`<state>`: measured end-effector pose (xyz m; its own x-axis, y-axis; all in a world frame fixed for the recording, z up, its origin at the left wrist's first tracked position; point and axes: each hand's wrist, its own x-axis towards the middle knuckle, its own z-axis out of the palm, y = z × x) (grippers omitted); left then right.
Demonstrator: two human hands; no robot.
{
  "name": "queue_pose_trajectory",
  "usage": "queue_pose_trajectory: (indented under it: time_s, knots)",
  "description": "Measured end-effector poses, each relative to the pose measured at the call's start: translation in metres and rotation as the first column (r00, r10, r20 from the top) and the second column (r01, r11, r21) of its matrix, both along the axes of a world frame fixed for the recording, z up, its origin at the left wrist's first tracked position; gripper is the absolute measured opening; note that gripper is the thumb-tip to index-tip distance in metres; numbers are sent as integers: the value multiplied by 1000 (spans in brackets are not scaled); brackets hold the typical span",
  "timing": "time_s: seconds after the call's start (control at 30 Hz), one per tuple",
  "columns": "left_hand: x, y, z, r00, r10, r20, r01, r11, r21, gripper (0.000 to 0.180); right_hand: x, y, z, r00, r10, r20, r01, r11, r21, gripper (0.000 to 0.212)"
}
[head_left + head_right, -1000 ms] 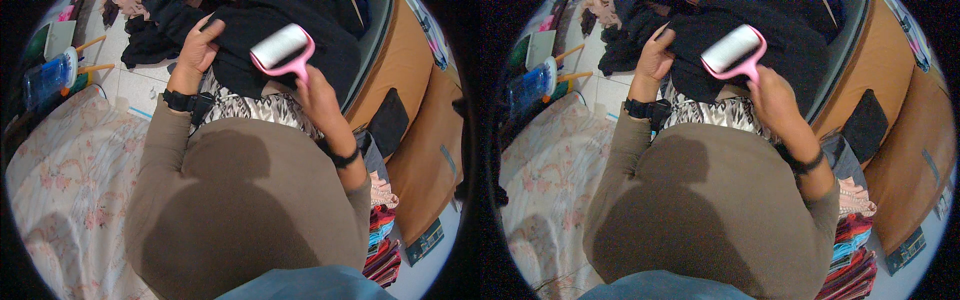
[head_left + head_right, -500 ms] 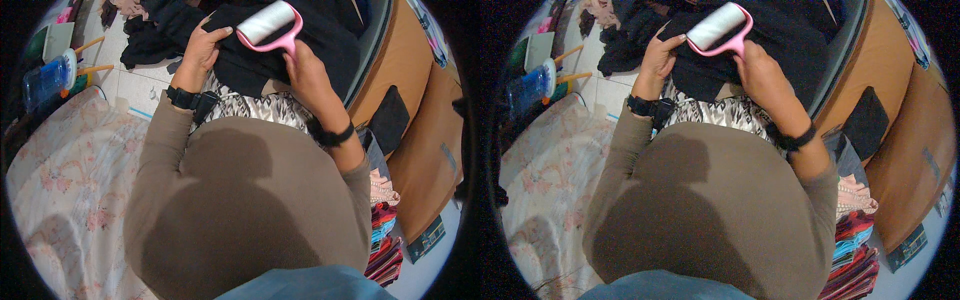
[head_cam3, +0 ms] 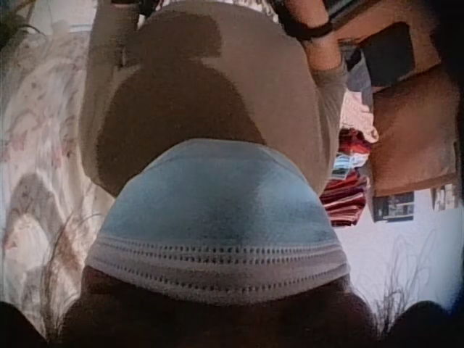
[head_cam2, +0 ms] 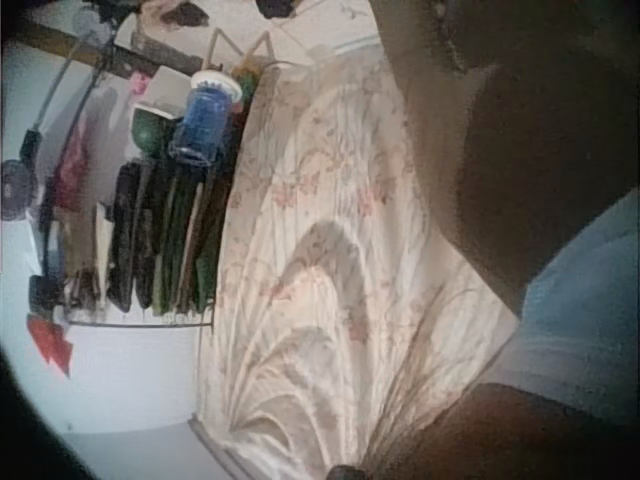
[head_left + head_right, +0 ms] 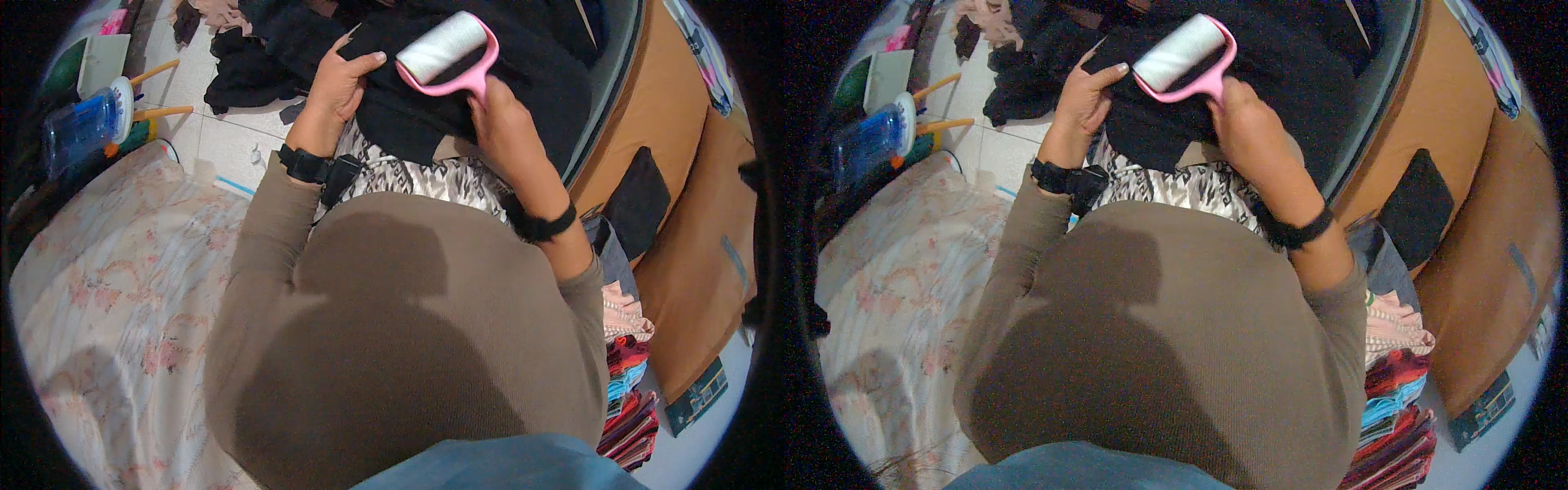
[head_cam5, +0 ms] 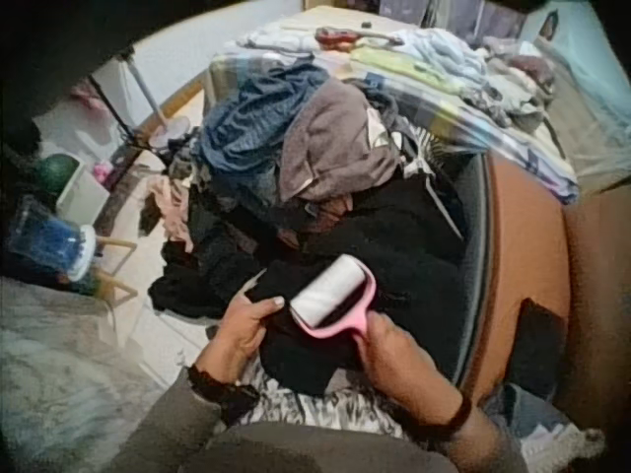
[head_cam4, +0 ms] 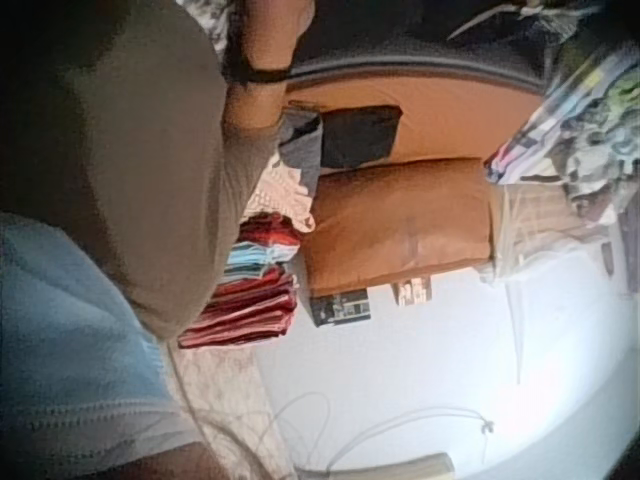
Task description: The person uses a pink lint roller to remove lint from a black garment held in their lap. They repeatedly roll the tool over the fabric, then peel off the used adhesive layer to expose a fresh surface before continuing.
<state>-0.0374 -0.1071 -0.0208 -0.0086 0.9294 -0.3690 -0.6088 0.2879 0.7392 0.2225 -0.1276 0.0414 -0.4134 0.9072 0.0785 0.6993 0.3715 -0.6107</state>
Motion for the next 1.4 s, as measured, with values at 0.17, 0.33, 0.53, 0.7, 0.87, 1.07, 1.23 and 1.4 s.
queue_pose_trajectory:
  time_s: [0.17,0.33,0.53,0.7,0.87,1.07,1.23,1.4]
  knots:
    - [3,-5,0,999,48,-10,-48,998,-37,58,56,-44,14,992,-45,119,65,982,-175,35]
    - [-1,-1,0,996,-1,-86,-1,1000,-19,62,88,-69,20,992,-51,115,70,984,-165,37]
    - [-3,0,12,749,113,-653,-49,992,115,70,105,-79,32,986,-165,-10,159,963,-218,30]
    - [-2,-2,36,153,425,-892,295,842,451,51,115,-77,25,946,-293,-136,254,936,-244,28]
    - [9,-6,29,215,290,-933,400,845,355,46,92,-62,26,989,-128,-68,119,985,-122,31]
    - [0,-6,1,744,-64,-665,61,998,-28,51,15,-6,9,999,43,-11,-42,997,72,21]
    - [-6,9,-1,988,-133,-80,119,980,-160,47,-22,28,6,995,94,25,-96,991,93,18]
    - [-7,6,11,994,-46,-95,29,985,-169,28,25,-7,15,999,26,25,-26,999,22,20]
